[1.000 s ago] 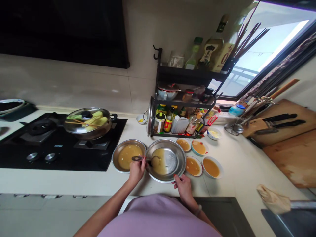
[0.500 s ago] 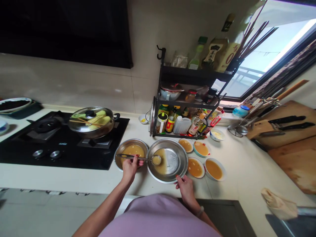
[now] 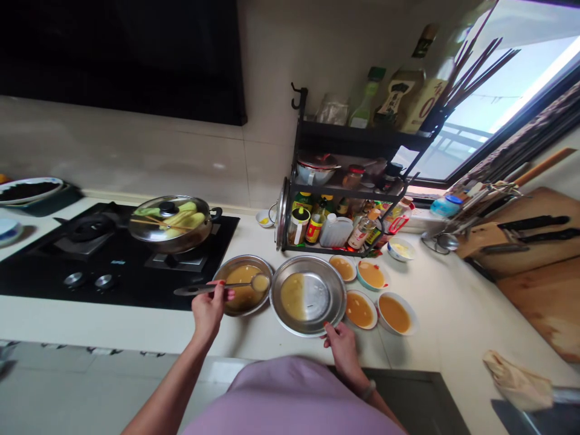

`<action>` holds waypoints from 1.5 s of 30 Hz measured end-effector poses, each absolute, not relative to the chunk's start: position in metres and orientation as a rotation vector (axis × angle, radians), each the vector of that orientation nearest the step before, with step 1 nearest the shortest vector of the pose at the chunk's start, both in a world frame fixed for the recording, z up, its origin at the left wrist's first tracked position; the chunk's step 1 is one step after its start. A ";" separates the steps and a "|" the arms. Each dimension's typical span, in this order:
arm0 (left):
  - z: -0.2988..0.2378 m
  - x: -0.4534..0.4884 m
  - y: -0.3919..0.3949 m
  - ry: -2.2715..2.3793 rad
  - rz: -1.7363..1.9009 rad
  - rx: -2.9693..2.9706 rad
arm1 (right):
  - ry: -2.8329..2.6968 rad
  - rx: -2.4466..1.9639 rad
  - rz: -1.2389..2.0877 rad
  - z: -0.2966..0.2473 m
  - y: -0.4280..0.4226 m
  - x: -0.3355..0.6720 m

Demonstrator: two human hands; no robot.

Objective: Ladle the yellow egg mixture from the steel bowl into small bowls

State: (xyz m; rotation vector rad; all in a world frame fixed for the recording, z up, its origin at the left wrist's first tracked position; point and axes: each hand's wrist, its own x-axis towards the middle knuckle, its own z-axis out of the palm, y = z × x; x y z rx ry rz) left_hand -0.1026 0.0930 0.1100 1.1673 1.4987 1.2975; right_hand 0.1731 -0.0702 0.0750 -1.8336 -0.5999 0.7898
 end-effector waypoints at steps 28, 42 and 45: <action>0.085 -0.027 0.063 1.059 1.078 1.973 | -0.612 -1.855 0.769 0.079 -0.068 0.172; 0.077 -0.040 0.083 1.271 1.061 0.966 | -0.606 -1.846 0.780 0.077 -0.067 0.173; 0.082 -0.043 0.084 1.263 1.090 0.975 | -0.607 -1.848 0.782 0.078 -0.066 0.173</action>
